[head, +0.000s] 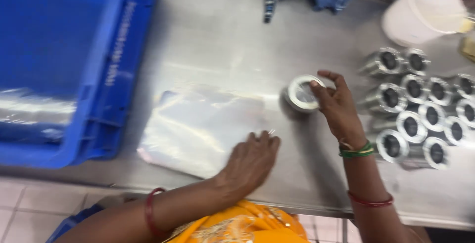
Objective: Cleaning metal rings with a cloth and packaging them into plastic bags and crates.
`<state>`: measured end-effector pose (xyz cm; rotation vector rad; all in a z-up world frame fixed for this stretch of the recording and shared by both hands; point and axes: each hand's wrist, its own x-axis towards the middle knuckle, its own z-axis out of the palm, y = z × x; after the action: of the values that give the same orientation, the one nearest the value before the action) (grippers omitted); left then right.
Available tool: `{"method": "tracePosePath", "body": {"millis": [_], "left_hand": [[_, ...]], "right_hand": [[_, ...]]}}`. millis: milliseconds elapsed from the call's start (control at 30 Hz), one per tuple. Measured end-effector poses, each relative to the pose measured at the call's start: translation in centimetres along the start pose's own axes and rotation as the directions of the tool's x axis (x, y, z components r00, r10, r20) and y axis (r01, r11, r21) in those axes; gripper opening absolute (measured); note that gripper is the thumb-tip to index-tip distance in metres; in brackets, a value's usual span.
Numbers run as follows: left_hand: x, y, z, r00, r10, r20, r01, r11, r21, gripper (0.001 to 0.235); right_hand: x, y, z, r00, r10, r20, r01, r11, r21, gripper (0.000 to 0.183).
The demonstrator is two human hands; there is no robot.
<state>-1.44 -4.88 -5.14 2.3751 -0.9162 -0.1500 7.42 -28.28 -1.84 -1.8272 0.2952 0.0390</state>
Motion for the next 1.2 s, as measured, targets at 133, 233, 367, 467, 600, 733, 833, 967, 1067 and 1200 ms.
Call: {"method": "tracePosePath", "body": {"millis": [133,233,367,467,600,733,833,967,1067,1200], "left_hand": [[-0.3,-0.2,-2.2,0.991,-0.065,0.121,0.057,0.996,0.069,0.019],[-0.7,0.1,-1.8,0.997,0.004,0.072,0.004,0.994,-0.112,0.027],[0.3,-0.4,0.7,0.998,0.046,0.03,-0.037,0.97,-0.241,0.015],[1.1,0.1,0.3,0.989,-0.029,0.147,0.088,0.905,-0.417,0.022],[1.7,0.4,0.8,0.963,-0.145,0.225,0.225,0.893,-0.39,0.026],[1.6,0.4,0.7,0.964,-0.219,0.15,0.264,0.852,-0.452,0.02],[1.6,-0.1,1.2,0.975,-0.198,0.099,0.222,0.857,-0.465,0.02],[1.5,-1.0,1.5,0.967,-0.191,0.168,0.253,0.798,-0.547,0.02],[1.6,-1.7,1.1,0.994,-0.09,0.062,0.109,0.793,-0.6,0.017],[2.7,-1.3,-1.1,0.997,0.022,-0.068,-0.052,0.877,-0.477,0.018]], "right_hand": [[-1.7,0.8,-6.6,0.958,-0.271,-0.096,0.166,0.793,-0.587,0.042],[-5.8,0.4,-9.5,0.907,-0.224,-0.356,-0.147,0.623,-0.768,0.046],[-7.7,5.5,-12.5,0.82,-0.182,-0.543,-0.387,0.523,-0.759,0.08],[-8.2,9.8,-12.0,0.833,-0.407,-0.374,-0.124,0.522,-0.844,0.093],[-8.4,6.8,-8.3,0.832,-0.378,-0.406,-0.184,0.503,-0.845,0.085],[-10.0,5.1,-6.6,0.979,0.095,-0.181,-0.066,0.985,0.162,0.097],[-12.0,3.6,-4.2,0.973,0.034,0.226,-0.117,0.924,0.363,0.104],[-12.4,3.3,-1.6,0.924,0.0,0.384,-0.132,0.939,0.317,0.101],[-12.0,5.6,-0.6,0.939,0.279,0.2,-0.254,0.957,-0.14,0.095],[-11.8,10.1,-0.2,0.98,0.196,-0.014,-0.194,0.949,-0.25,0.066]]}}
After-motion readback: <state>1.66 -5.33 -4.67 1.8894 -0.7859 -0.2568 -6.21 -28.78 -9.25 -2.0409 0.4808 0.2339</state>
